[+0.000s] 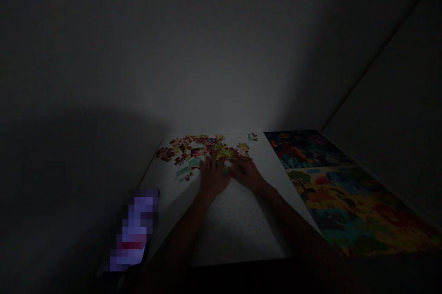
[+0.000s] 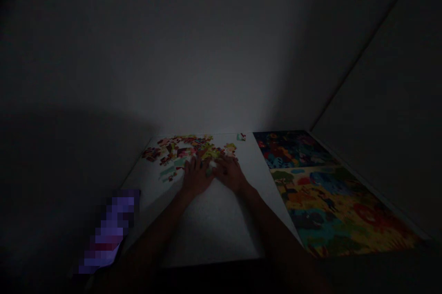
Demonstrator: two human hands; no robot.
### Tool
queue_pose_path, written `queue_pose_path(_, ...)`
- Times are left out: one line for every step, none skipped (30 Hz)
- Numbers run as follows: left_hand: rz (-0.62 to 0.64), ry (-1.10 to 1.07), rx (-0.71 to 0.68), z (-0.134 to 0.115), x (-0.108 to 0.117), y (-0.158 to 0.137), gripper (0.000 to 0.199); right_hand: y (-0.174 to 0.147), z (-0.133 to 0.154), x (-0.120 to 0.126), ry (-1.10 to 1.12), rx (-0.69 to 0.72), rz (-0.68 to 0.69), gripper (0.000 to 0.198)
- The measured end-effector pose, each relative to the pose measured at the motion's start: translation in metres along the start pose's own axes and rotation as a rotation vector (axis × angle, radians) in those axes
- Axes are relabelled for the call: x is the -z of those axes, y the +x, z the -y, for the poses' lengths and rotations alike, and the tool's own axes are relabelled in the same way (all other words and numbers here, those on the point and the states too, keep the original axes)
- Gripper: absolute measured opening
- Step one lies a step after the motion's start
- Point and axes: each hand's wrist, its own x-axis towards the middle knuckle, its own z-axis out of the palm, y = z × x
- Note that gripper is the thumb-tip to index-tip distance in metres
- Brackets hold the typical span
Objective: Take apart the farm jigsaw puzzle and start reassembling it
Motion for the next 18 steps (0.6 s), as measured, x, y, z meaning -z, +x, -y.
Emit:
queue_pose_path(-0.012, -0.001, 0.030, -0.004, -0.001, 0.005, 0.061, -0.010, 0.004, -0.002, -0.039, 0.003, 0.004, 0.052)
queue_pose_path(-0.026, -0.004, 0.055, -0.006, -0.001, 0.010, 0.059, -0.019, 0.006, -0.002, -0.079, 0.009, 0.019, 0.057)
queue_pose_path(-0.043, -0.006, 0.080, -0.008, 0.000, 0.014, 0.058, -0.026, 0.008, -0.002, -0.119, 0.009, 0.040, 0.060)
queue_pose_path(-0.061, -0.006, 0.107, -0.008, 0.001, 0.017, 0.055, -0.030, 0.008, 0.000, -0.160, -0.011, 0.058, 0.062)
queue_pose_path(-0.078, -0.003, 0.132, -0.007, 0.003, 0.018, 0.052, -0.032, 0.006, 0.002, -0.200, -0.058, 0.062, 0.060)
queue_pose_path(-0.092, 0.002, 0.151, -0.004, 0.006, 0.017, 0.050, -0.031, 0.004, 0.006, -0.238, -0.126, 0.056, 0.057)
queue_pose_path(-0.107, 0.008, 0.162, 0.000, 0.009, 0.014, 0.049, -0.028, 0.001, 0.010, -0.271, -0.205, 0.045, 0.054)
queue_pose_path(-0.120, 0.016, 0.174, 0.005, 0.013, 0.010, 0.049, -0.022, -0.003, 0.013, -0.299, -0.285, 0.032, 0.052)
queue_pose_path(-0.129, 0.029, 0.190, 0.010, 0.016, 0.005, 0.050, -0.015, -0.006, 0.016, -0.319, -0.359, 0.019, 0.050)
queue_pose_path(-0.133, 0.043, 0.211, 0.015, 0.018, -0.001, 0.052, -0.008, -0.008, 0.018, -0.332, -0.424, 0.008, 0.048)
queue_pose_path(-0.125, 0.066, 0.247, 0.019, 0.019, -0.006, 0.054, 0.000, -0.009, 0.019, -0.340, -0.479, -0.003, 0.048)
queue_pose_path(-0.108, 0.090, 0.282, 0.022, 0.018, -0.012, 0.056, 0.007, -0.008, 0.018, -0.344, -0.521, -0.015, 0.048)
queue_pose_path(-0.083, 0.108, 0.307, 0.025, 0.016, -0.016, 0.059, 0.013, -0.007, 0.015, -0.344, -0.542, -0.027, 0.049)
queue_pose_path(-0.063, 0.122, 0.314, 0.025, 0.014, -0.019, 0.063, 0.019, -0.005, 0.012, -0.337, -0.526, -0.028, 0.051)
queue_pose_path(-0.057, 0.129, 0.297, 0.026, 0.010, -0.020, 0.064, 0.024, -0.004, 0.008, -0.319, -0.466, -0.012, 0.054)
queue_pose_path(-0.059, 0.127, 0.254, 0.025, 0.007, -0.020, 0.064, 0.029, -0.005, 0.004, -0.288, -0.372, 0.009, 0.056)
queue_pose_path(-0.064, 0.118, 0.195, 0.025, 0.004, -0.018, 0.061, 0.034, -0.008, 0.002, -0.240, -0.264, 0.021, 0.056)
queue_pose_path(-0.068, 0.101, 0.125, 0.025, 0.002, -0.016, 0.058, 0.038, -0.013, 0.002, -0.190, -0.183, 0.018, 0.053)
